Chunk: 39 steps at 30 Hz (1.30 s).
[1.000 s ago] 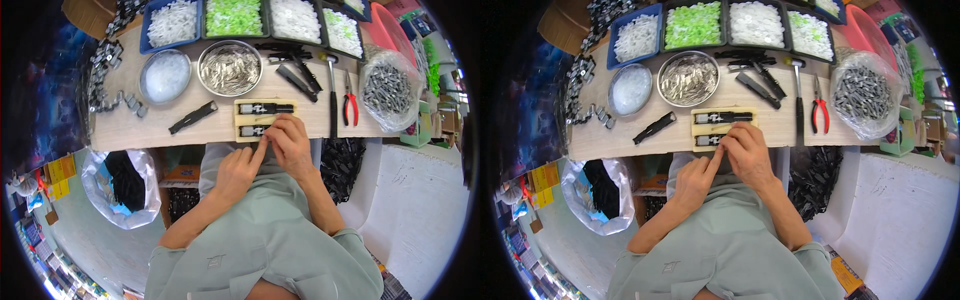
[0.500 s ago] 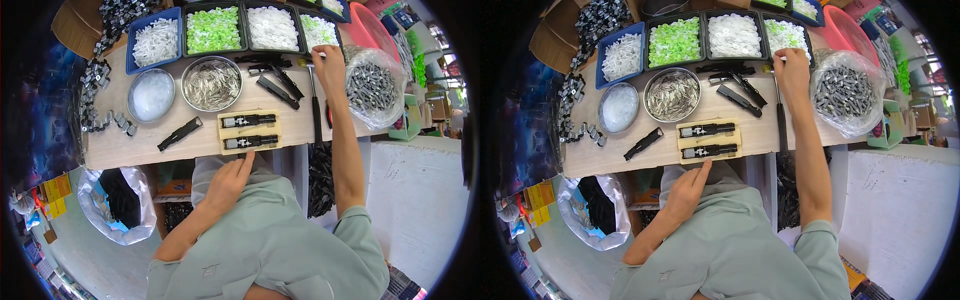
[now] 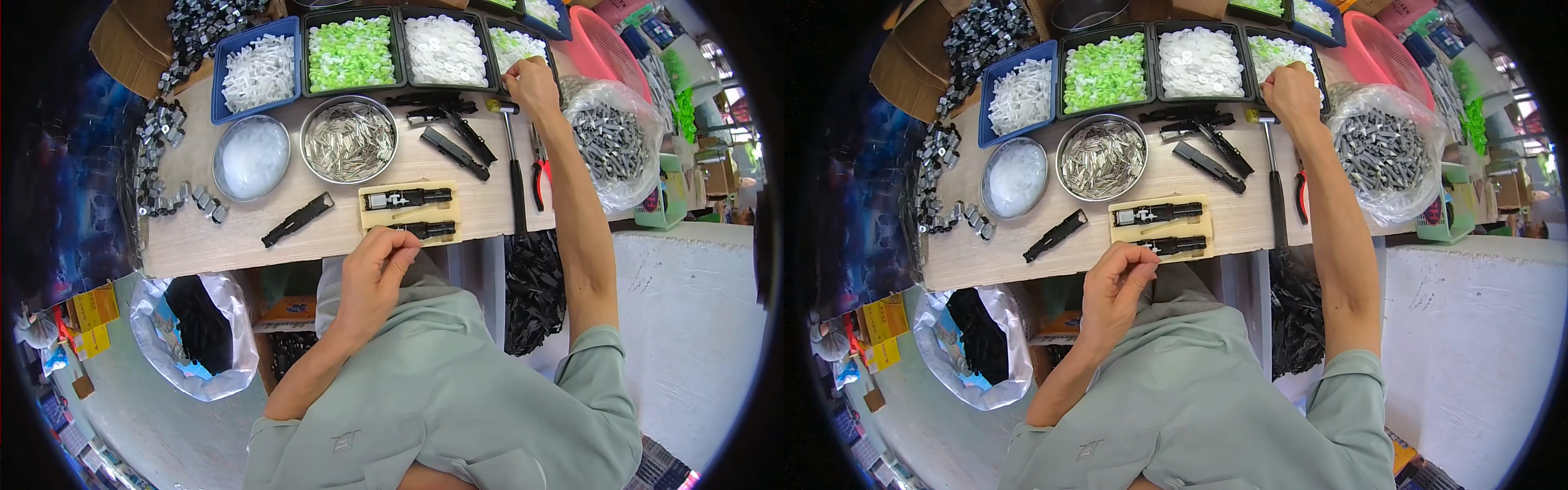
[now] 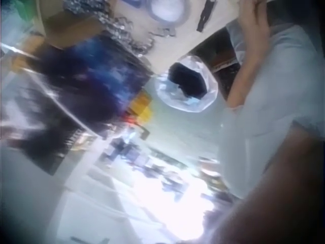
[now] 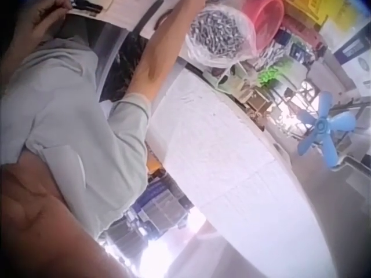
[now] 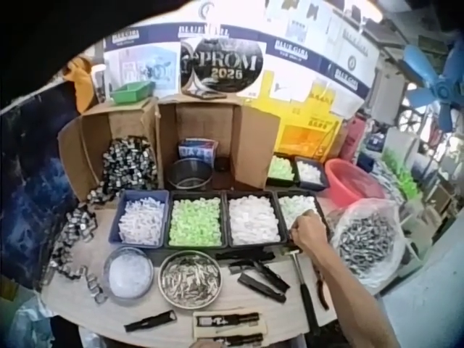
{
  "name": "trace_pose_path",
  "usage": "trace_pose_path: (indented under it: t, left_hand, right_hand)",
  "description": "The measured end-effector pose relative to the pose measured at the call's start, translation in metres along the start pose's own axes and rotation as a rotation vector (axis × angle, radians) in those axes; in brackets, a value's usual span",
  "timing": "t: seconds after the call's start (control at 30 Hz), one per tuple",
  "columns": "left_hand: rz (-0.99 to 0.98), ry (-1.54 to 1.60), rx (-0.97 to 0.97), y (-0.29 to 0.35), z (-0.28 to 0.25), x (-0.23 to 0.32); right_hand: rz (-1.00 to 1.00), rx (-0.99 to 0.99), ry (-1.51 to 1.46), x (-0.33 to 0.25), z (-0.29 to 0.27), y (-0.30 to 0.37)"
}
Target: Assembling small plastic and metal components at a workbench in a factory setting.
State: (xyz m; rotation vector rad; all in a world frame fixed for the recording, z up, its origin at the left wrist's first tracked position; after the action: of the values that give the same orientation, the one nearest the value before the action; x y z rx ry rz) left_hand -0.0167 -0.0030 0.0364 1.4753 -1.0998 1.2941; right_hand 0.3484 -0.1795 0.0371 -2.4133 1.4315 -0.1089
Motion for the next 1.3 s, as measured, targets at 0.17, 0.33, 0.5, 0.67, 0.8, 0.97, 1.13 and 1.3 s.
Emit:
trace_pose_path:
  t: [0.17, 0.33, 0.5, 0.67, 0.8, 0.97, 1.13, 1.3]
  left_hand:
    - [-0.022, 0.011, 0.015, -0.002, -0.001, 0.005]
    - [-0.026, 0.108, 0.056, -0.004, -0.002, -0.003]
    - [0.027, 0.184, 0.196, -0.010, -0.007, 0.000]
    - [-0.006, 0.467, 0.258, -0.023, -0.005, 0.010]
    - [-0.074, 0.553, 0.102, -0.025, -0.006, 0.005]
    - [-0.108, 0.512, 0.087, -0.017, -0.009, -0.001]
    - [-0.072, 0.427, 0.037, -0.015, -0.014, -0.001]
    - [0.006, 0.135, -0.030, -0.015, -0.022, 0.006]
  right_hand:
    - [-0.125, 0.119, -0.051, 0.007, 0.009, -0.004]
    - [-0.105, 0.157, -0.089, 0.009, 0.002, 0.002]
    - [-0.091, 0.351, -0.384, -0.025, -0.013, 0.047]
    - [-0.188, -0.016, -0.967, -0.142, -0.051, 0.163]
    - [-0.052, -0.149, -1.119, -0.171, -0.049, 0.210]
    - [0.004, -0.195, -1.225, -0.173, -0.043, 0.221]
    - [-0.062, -0.336, -1.204, -0.165, -0.050, 0.217]
    - [-0.181, -0.425, -1.135, -0.157, -0.063, 0.201]
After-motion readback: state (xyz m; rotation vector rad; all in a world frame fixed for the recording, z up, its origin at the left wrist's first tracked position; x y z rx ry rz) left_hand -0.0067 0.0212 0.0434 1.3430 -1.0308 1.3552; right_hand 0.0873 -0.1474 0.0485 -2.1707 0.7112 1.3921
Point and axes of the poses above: each hand's wrist, its own y-axis away from the middle knuckle, its own z-axis out of the palm, x = y × z, the point moved 1 cm from there along -y, towards the middle knuckle, and after that the axes turned 2 degrees about -z, right-handed, at the moved point
